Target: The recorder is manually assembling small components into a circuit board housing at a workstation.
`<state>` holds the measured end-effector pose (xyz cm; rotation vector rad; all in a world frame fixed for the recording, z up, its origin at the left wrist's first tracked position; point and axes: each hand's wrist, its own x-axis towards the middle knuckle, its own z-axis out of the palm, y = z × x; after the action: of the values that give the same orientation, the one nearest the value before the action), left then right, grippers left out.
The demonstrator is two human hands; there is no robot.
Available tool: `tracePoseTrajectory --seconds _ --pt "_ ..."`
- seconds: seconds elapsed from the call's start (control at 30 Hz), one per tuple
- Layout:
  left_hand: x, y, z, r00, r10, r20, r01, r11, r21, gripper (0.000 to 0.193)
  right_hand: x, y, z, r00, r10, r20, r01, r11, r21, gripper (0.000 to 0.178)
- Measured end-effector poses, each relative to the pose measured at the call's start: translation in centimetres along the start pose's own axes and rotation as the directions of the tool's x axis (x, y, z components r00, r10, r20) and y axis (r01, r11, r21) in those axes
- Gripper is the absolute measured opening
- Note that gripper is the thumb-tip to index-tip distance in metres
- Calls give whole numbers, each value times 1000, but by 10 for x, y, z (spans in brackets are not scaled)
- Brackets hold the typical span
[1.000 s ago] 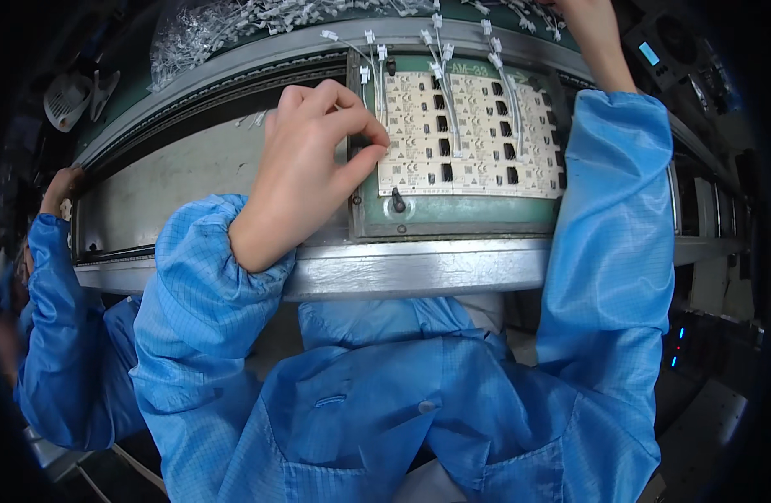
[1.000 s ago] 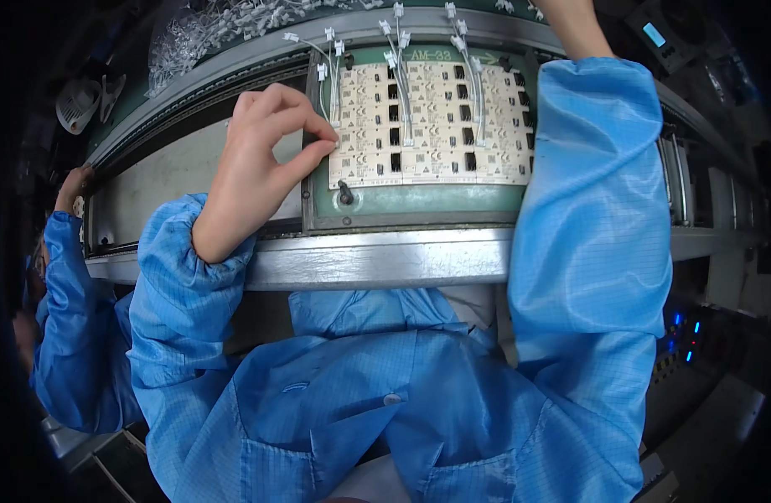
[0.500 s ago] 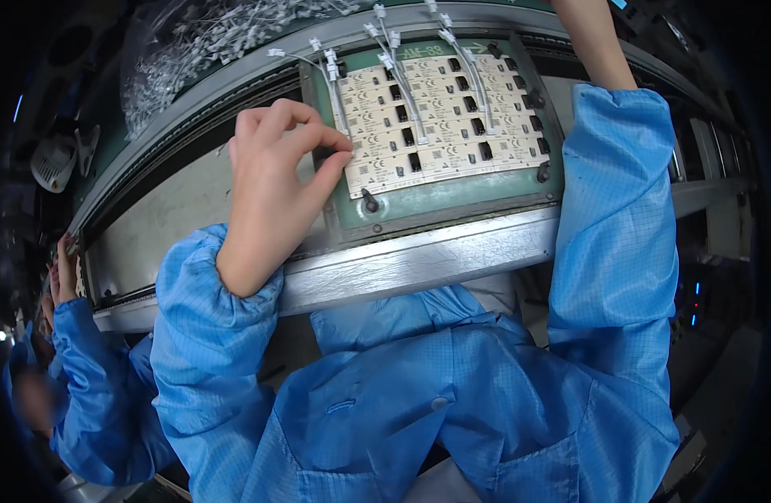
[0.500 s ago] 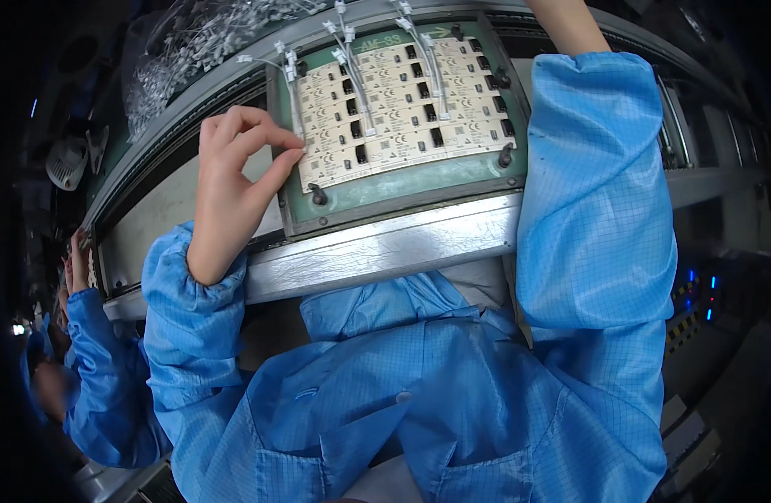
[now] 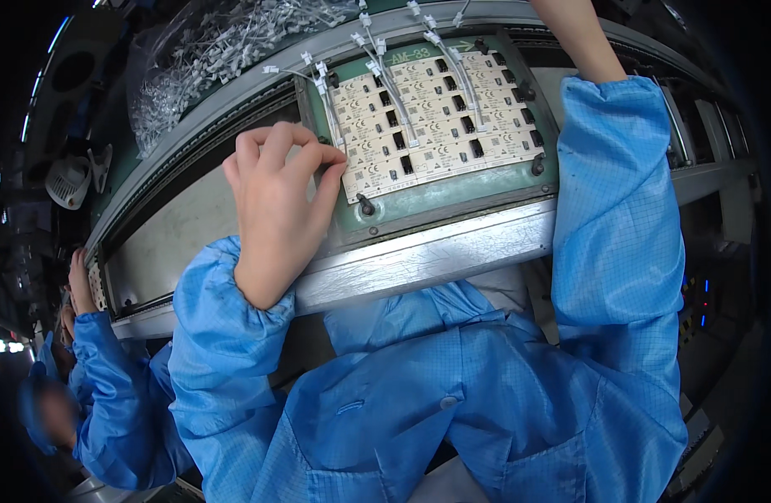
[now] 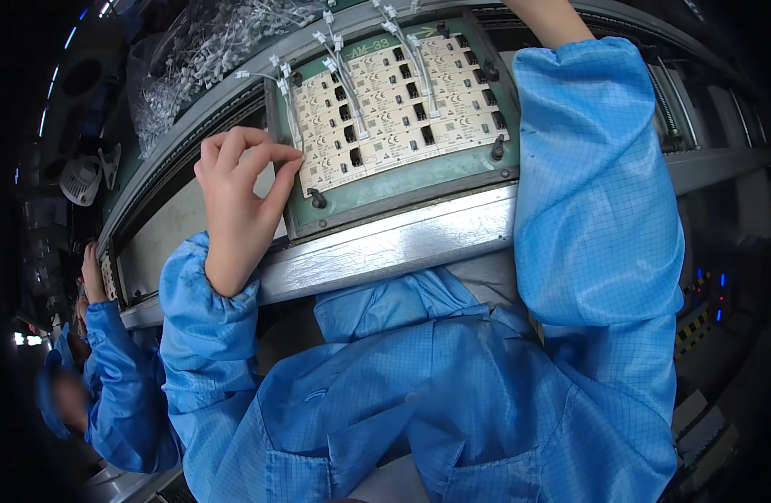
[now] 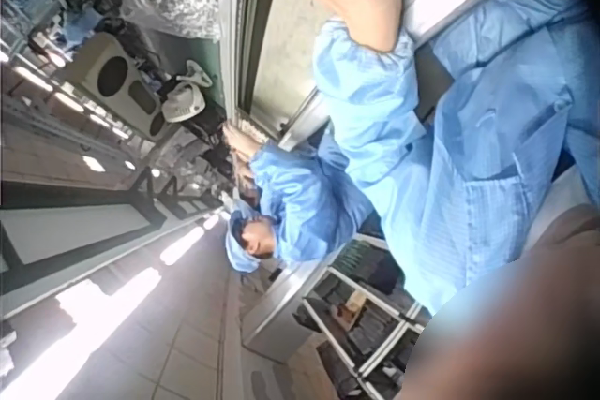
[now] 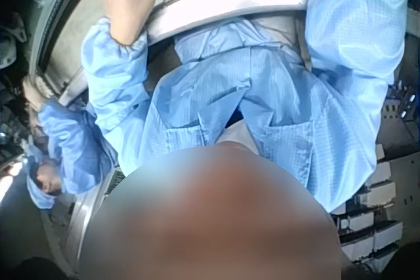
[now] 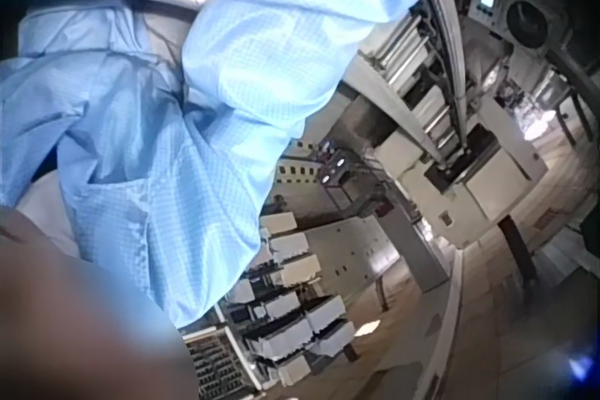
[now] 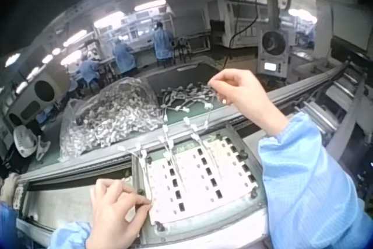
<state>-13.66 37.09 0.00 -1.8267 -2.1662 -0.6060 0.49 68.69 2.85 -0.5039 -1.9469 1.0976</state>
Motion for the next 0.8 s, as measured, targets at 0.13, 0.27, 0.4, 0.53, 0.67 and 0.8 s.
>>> tracePoseTrajectory --seconds 0.13,0.27,0.4,0.53,0.67,0.8 --pt "2 5 -5 994 109 18 -109 993 49 15 -2 -8 -5 1000 -9 -1 9 1000 25 19" --pt "-9 11 -10 990 126 65 -128 992 21 32 -6 -7 -9 1000 -24 1 23 991 129 15" --pt "2 11 -18 972 150 179 -166 983 76 30 -15 7 -20 997 -53 63 45 992 115 15" --pt "104 -15 1 975 168 146 -199 951 235 21 -27 13 -28 992 -89 91 96 993 -69 19" --pt "187 -60 44 981 189 -39 -165 927 336 22 -31 -10 -3 986 -124 111 141 977 -162 24" --pt "222 -62 96 992 125 -33 -87 838 538 25 -39 2 -3 982 -172 73 184 952 -243 18"
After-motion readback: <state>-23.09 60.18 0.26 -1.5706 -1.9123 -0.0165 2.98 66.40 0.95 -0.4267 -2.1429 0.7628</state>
